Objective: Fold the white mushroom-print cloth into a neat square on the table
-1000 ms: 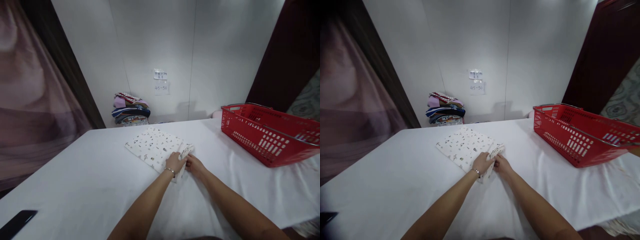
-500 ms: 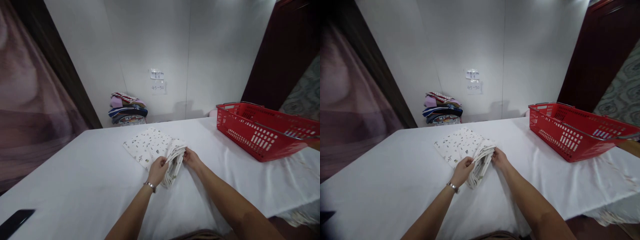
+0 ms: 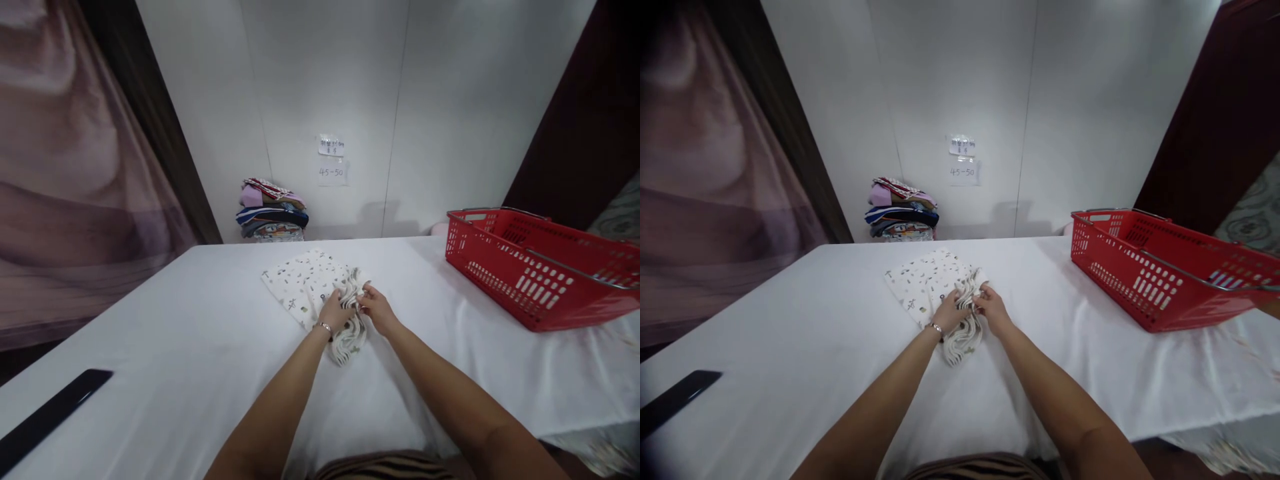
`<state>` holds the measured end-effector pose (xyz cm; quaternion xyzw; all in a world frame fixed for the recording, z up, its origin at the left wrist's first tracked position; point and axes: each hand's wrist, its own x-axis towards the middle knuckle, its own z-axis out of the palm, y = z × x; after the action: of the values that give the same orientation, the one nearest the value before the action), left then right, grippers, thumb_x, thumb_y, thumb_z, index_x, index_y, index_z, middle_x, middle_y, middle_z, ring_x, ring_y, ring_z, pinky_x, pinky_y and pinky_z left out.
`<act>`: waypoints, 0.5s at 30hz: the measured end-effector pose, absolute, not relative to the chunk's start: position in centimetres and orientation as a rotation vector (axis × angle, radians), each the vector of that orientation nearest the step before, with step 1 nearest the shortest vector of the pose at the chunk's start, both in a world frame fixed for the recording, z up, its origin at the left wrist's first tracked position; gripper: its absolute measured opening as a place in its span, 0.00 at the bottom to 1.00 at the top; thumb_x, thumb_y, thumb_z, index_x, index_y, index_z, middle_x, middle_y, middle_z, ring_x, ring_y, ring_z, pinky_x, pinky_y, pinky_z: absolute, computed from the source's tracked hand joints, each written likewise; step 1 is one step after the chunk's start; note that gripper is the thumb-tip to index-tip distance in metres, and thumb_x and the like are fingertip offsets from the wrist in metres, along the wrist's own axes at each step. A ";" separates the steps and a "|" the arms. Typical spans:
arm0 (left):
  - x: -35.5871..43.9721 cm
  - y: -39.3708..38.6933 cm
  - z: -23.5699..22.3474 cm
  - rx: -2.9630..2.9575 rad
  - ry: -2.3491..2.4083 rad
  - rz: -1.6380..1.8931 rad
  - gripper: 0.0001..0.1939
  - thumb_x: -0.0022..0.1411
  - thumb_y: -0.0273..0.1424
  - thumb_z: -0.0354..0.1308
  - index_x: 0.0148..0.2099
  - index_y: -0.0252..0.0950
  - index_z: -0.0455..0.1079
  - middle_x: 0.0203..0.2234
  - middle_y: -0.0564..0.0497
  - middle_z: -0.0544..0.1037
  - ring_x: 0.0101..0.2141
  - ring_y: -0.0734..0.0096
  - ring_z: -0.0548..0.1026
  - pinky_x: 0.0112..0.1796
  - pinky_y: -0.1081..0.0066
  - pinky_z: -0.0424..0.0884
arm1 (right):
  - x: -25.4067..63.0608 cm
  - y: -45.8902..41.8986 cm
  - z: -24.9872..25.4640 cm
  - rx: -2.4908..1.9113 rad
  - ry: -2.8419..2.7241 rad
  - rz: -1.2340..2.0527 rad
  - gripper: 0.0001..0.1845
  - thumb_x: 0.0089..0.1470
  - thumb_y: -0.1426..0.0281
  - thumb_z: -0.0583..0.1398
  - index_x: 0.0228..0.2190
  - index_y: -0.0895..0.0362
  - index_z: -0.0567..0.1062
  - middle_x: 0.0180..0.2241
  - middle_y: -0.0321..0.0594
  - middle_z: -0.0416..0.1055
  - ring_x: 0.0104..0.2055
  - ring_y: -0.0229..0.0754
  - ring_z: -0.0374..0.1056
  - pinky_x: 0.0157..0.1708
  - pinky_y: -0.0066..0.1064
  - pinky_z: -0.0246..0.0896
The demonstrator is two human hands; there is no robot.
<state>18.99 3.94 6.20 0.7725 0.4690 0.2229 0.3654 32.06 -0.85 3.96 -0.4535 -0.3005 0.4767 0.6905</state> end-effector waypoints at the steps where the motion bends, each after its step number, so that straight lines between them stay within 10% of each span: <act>1: 19.3 4.5 5.8 1.907 1.193 0.559 0.30 0.46 0.30 0.62 0.53 0.34 0.62 0.44 0.44 0.74 0.44 0.63 0.72 0.44 0.68 0.65 | 32.1 -0.9 4.0 -1.039 -0.696 1.053 0.23 0.32 0.69 0.68 0.34 0.56 0.70 0.19 0.25 0.63 0.20 0.31 0.60 0.19 0.23 0.54; 7: 17.9 6.0 6.6 1.799 1.208 0.668 0.07 0.49 0.31 0.57 0.33 0.34 0.70 0.27 0.52 0.76 0.32 0.67 0.73 0.34 0.70 0.68 | 32.8 -1.1 4.5 -1.024 -0.705 1.061 0.18 0.33 0.70 0.68 0.31 0.57 0.73 0.19 0.26 0.64 0.21 0.30 0.59 0.21 0.22 0.56; 15: 6.9 5.8 9.9 1.024 1.037 1.274 0.19 0.44 0.34 0.60 0.41 0.33 0.68 0.27 0.52 0.76 0.27 0.73 0.73 0.27 0.75 0.69 | 37.9 -4.7 3.2 -1.027 -0.449 0.917 0.22 0.33 0.73 0.67 0.36 0.56 0.74 0.25 0.31 0.71 0.23 0.31 0.63 0.22 0.22 0.62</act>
<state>6.93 5.80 9.93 0.4358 0.4412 0.5420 0.5672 37.86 -4.72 3.17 -0.4699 -0.2054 0.4194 0.7491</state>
